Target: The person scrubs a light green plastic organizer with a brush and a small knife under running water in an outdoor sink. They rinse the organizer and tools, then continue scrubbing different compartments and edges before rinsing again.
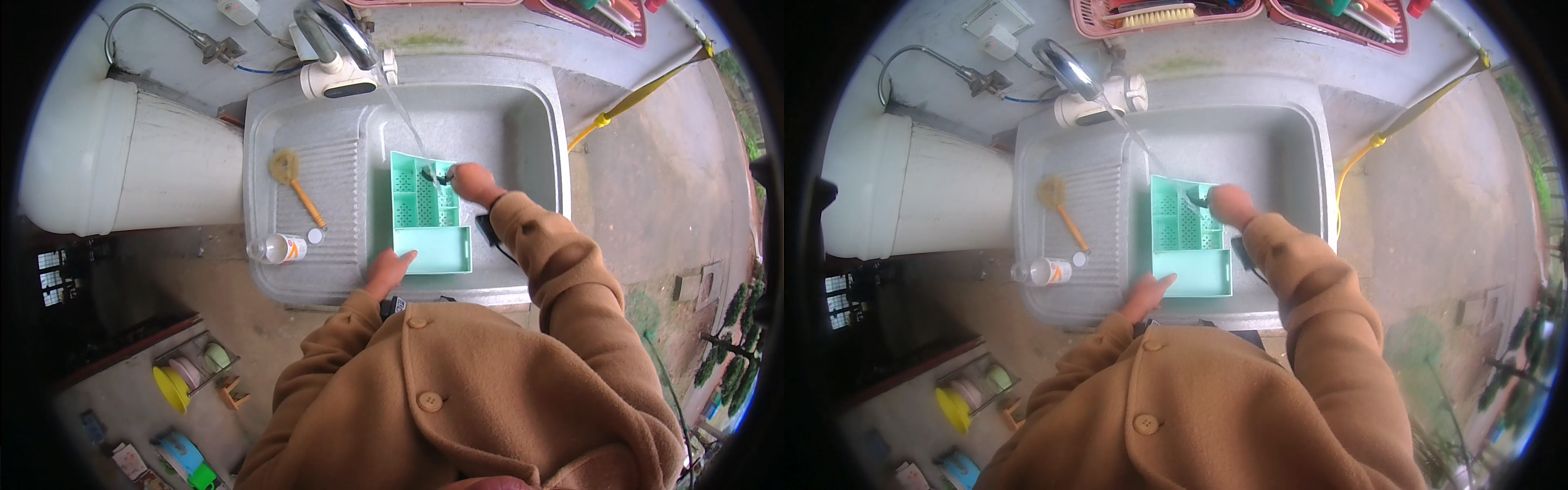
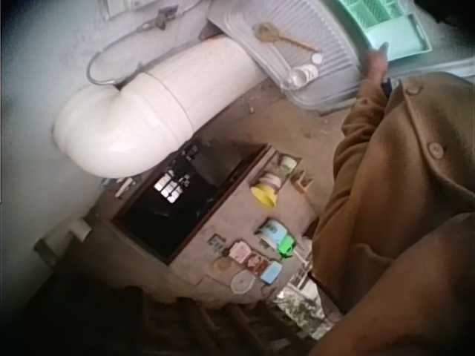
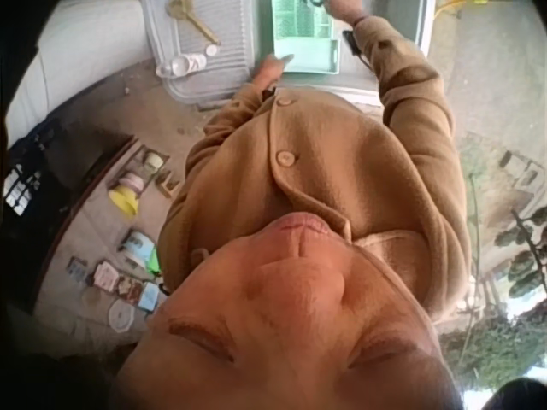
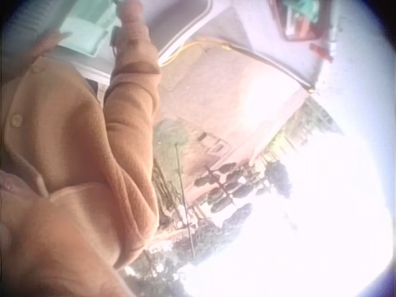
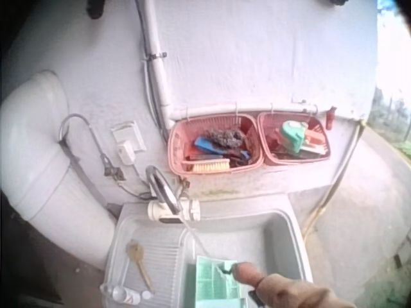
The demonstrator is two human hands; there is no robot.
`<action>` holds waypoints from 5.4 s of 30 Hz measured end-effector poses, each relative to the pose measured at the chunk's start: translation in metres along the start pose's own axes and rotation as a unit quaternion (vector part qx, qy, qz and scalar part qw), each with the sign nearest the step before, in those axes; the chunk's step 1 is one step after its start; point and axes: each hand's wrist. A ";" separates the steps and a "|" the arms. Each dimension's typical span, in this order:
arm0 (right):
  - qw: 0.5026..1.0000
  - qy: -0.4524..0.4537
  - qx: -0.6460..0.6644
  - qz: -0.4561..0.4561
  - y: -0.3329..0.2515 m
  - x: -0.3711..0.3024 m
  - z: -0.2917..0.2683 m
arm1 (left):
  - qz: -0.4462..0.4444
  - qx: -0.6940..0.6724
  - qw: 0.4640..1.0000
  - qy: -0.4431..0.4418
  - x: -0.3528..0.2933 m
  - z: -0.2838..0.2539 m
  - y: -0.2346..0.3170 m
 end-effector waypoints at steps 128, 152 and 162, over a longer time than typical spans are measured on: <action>0.974 0.181 0.103 -0.091 -0.076 -0.086 -0.048 | 0.008 -0.088 0.989 -0.118 -0.002 -0.002 0.026; 0.992 0.039 -0.048 0.108 -0.112 -0.012 0.035 | 0.056 -0.133 0.984 -0.109 0.011 0.005 0.014; 0.988 0.084 0.027 0.124 -0.094 -0.011 0.053 | 0.049 -0.134 0.981 -0.135 0.016 -0.001 0.014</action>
Point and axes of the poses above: each hand's wrist, its own x-axis towards the middle knuckle, its own z-axis out of the palm, y = z × x, and after that the axes turned 5 degrees about y, right-handed
